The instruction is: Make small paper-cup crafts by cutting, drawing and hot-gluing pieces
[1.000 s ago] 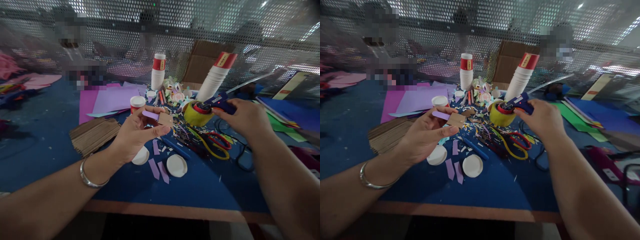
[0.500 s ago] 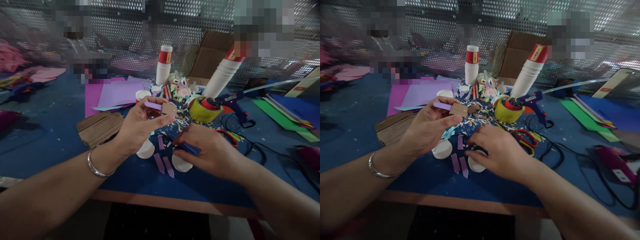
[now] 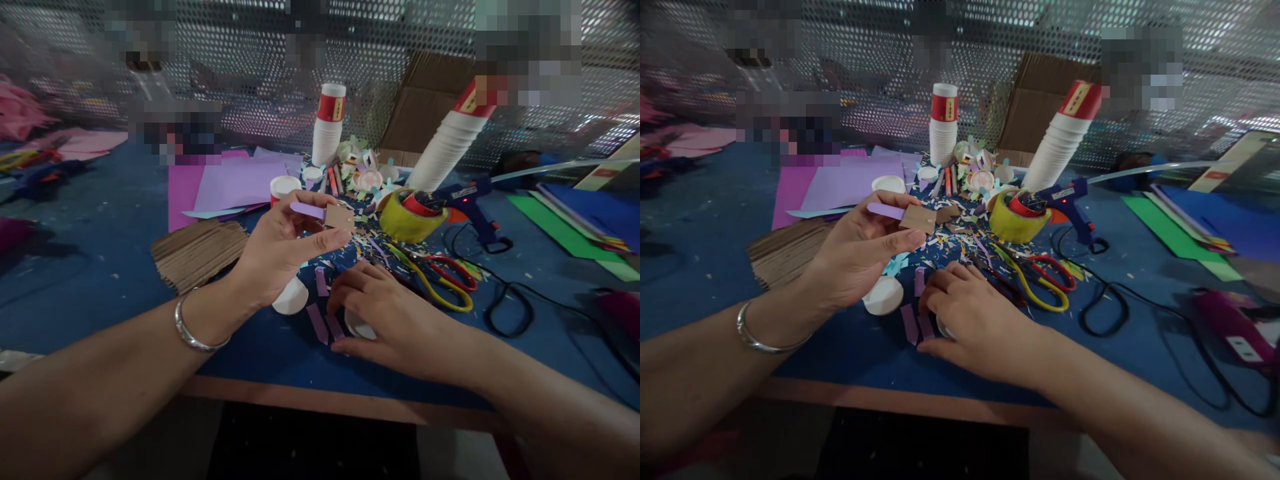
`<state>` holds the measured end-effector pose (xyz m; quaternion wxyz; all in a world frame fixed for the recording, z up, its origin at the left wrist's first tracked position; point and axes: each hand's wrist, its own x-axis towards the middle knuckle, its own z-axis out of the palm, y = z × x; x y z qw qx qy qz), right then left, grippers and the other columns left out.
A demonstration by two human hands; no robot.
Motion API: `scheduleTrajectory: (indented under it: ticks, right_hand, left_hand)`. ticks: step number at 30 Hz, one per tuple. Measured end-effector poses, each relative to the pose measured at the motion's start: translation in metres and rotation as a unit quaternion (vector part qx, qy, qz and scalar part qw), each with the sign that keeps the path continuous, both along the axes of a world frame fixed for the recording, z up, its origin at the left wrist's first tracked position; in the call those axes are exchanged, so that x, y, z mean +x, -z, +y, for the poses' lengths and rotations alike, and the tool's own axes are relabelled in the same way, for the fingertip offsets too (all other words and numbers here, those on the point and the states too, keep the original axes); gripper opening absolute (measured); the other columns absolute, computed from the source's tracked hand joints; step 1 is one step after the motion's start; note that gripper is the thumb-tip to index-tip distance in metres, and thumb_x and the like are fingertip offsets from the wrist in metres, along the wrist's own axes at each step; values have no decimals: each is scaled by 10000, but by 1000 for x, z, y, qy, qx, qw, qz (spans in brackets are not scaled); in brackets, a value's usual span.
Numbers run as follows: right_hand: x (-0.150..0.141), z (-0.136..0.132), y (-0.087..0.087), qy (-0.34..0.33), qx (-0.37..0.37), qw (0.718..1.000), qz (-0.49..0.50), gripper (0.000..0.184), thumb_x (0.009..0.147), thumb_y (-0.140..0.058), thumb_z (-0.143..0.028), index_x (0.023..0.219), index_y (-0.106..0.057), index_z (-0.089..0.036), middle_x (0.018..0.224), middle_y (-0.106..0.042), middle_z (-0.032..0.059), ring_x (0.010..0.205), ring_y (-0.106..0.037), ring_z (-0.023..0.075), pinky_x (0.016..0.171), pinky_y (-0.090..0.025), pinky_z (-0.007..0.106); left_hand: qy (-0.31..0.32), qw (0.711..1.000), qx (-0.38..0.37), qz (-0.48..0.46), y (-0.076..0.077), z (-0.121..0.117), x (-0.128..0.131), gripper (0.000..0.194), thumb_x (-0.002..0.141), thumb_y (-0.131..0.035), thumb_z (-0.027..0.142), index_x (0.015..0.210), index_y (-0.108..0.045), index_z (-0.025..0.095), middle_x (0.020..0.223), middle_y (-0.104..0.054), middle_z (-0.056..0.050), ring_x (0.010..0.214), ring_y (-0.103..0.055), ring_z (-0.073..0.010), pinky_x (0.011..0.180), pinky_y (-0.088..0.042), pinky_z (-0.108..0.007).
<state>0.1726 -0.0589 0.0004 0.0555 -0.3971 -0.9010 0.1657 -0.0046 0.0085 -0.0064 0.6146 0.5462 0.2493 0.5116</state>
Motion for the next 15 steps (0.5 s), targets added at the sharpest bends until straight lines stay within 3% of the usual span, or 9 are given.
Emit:
scheduleTrajectory:
  ticks: [6,9,11,15]
  right_hand:
    - [-3,0,-2,0,-40,999,10,179,883,-701,-329,899,-669,-154,1049,-662,113,1024,-549,285,927,-416,490]
    - [-2,-1,-3,-19,-58,995,74,62,902,-662,-211,857,-633,-180,923,-678,38,947,-583,219,883,-422,410]
    - [0,-2,-6,-24,-71,989,129,82,911,-631,-164,838,-611,-196,855,-673,-10,888,-596,172,869,-427,361]
    - [10,-4,-13,39,-76,969,234,67,925,-621,-193,870,-593,-219,866,-648,-32,809,-603,119,775,-467,269]
  left_hand:
    - [-17,1000,-7,12,-1,0,2,367,651,-884,185,945,-669,227,880,-696,32,861,-645,-141,847,-519,-303]
    - [-18,1000,-16,13,-2,0,2,378,642,-887,182,944,-665,230,872,-697,34,852,-639,-137,827,-511,-295]
    - [-16,999,-26,13,-3,0,2,384,640,-883,160,948,-663,223,873,-690,37,842,-628,-123,817,-504,-276]
    - [3,999,-45,18,-4,-2,2,401,646,-865,126,975,-650,210,905,-689,21,839,-635,-118,814,-510,-268]
